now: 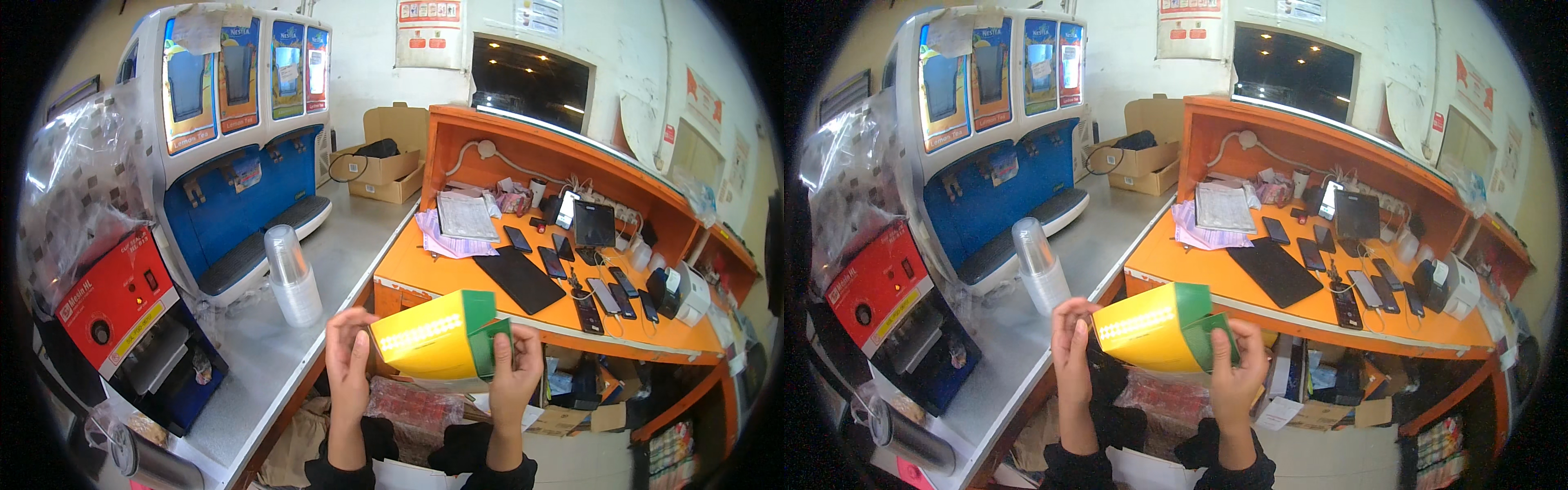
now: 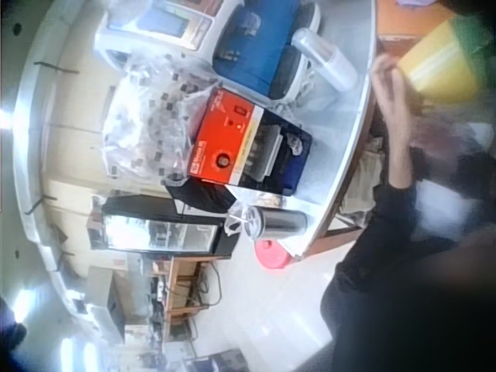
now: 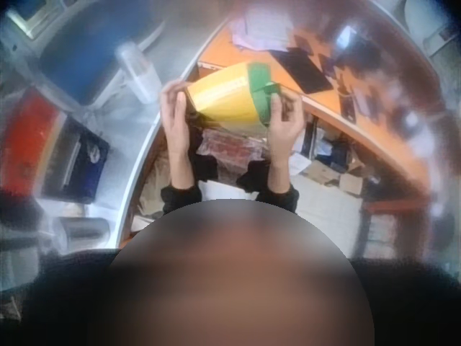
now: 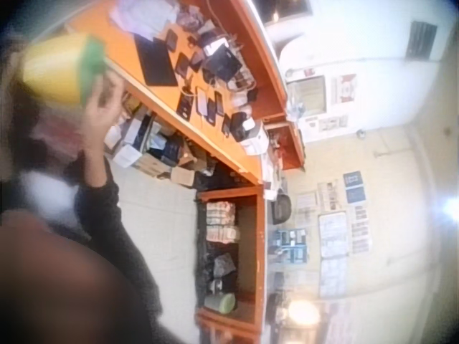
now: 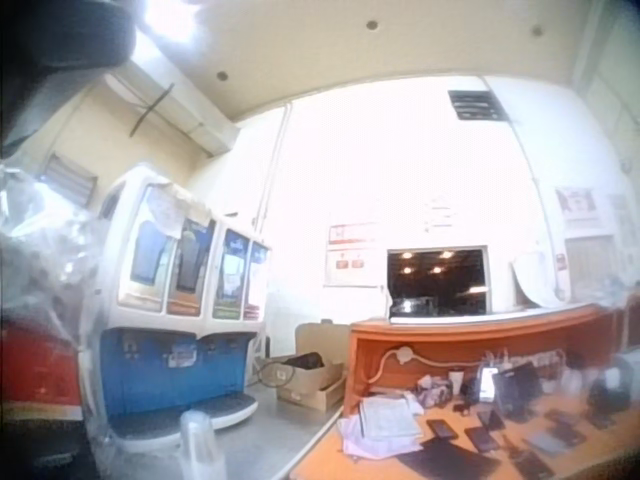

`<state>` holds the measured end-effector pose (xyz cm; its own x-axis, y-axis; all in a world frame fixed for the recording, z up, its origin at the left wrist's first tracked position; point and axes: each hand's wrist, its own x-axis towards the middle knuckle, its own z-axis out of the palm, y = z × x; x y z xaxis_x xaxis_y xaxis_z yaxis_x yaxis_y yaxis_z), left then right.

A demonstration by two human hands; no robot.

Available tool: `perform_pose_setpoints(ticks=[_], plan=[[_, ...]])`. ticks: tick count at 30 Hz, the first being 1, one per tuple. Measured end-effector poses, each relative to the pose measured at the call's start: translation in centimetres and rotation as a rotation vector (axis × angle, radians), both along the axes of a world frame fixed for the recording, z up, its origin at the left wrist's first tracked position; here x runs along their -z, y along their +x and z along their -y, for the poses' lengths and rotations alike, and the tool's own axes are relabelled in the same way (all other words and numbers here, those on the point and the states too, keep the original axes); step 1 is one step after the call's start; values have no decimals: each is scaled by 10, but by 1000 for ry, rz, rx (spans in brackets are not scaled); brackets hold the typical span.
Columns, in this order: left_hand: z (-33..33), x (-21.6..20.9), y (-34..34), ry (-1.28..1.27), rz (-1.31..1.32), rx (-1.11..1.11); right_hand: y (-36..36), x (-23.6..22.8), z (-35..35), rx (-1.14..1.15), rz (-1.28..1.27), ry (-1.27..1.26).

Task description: The person assembles small paper boxes by folding flat pieces into box shapes and tucking flaps to secure them. The person repeatedly picks up flat paper pieces, folds them into boxes, and places the finished boxes into a white bag.

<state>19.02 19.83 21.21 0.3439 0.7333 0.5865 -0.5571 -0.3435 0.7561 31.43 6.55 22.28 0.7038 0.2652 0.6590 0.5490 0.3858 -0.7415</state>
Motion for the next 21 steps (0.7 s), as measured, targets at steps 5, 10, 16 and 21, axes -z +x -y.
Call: perform_pose_setpoints(ticks=[5,10,16,21], plan=[[16,3,5,274,-207,-244,-22,7,-13,96,459,-207],[12,7,4,52,-205,-197,-30,12,-18,120,709,-129],[8,0,-11,208,-303,-210,-24,18,-28,63,846,-90],[11,-8,-20,347,-272,-243,-25,19,-32,1,807,-107]])
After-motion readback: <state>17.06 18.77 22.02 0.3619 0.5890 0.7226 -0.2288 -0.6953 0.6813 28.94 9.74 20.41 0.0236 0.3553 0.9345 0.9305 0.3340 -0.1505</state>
